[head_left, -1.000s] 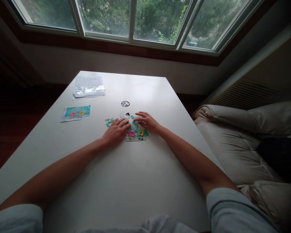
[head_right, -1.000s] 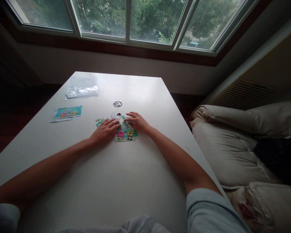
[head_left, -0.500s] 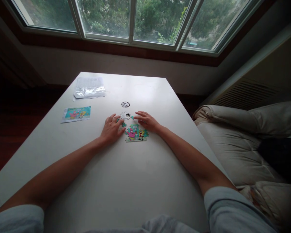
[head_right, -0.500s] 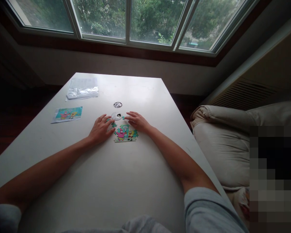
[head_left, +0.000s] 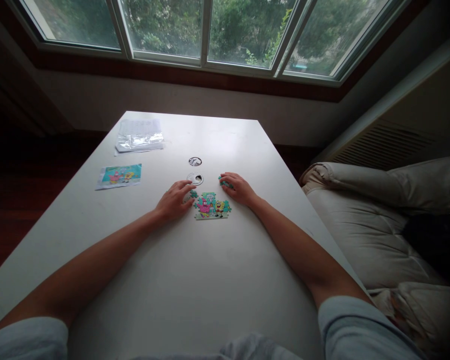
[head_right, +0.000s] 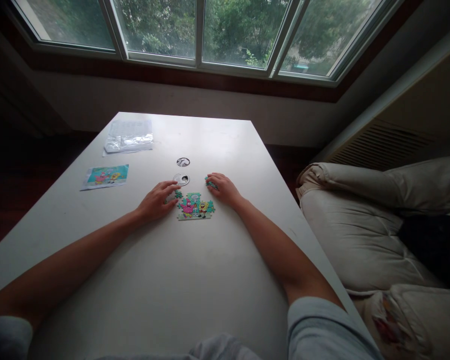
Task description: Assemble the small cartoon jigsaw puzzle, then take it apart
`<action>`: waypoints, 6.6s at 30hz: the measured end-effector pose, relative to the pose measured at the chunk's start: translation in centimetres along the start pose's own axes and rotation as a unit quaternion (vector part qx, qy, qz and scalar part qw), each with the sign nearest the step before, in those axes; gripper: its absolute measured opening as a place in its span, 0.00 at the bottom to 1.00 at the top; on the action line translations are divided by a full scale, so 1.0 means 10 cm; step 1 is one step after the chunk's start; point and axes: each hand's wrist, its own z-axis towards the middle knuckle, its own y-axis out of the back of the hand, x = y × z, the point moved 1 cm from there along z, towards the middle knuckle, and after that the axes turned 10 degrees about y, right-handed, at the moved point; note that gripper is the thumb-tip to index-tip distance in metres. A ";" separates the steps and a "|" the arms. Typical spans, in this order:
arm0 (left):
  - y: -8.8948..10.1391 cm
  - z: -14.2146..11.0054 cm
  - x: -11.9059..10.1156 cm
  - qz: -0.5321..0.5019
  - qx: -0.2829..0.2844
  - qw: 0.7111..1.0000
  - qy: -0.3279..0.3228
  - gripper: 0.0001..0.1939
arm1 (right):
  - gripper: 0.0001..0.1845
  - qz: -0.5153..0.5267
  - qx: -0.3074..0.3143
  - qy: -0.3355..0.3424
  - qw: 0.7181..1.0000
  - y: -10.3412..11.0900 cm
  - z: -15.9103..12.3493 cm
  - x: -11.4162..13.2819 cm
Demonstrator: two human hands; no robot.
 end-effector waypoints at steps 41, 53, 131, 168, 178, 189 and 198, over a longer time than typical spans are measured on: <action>0.07 0.15 0.27 -0.161 -0.005 0.986 0.047 0.23 | 0.36 -0.082 0.140 0.035 0.986 -0.06 -0.04 0.42; 0.45 0.19 0.82 -0.050 0.037 0.998 0.029 0.14 | 0.28 -0.061 0.095 0.068 0.991 -0.06 -0.07 0.37; 0.38 -0.01 -0.05 0.109 0.128 0.959 -0.230 0.09 | 0.18 -0.015 0.068 0.094 0.993 -0.07 0.01 0.58; 0.20 0.22 -0.11 -0.168 0.067 0.982 0.062 0.13 | 0.18 0.016 0.088 0.145 0.985 -0.06 -0.01 0.68; 0.12 0.52 -0.01 -0.187 0.095 0.975 0.072 0.15 | 0.18 0.005 0.057 0.141 0.988 -0.05 -0.03 0.60; -0.07 0.54 -0.16 -0.127 0.052 0.977 0.161 0.15 | 0.18 -0.019 0.071 0.106 0.992 -0.04 -0.05 0.55; -0.11 0.53 -0.24 -0.063 0.026 0.989 0.134 0.08 | 0.18 -0.010 0.076 0.112 0.991 -0.03 -0.04 0.52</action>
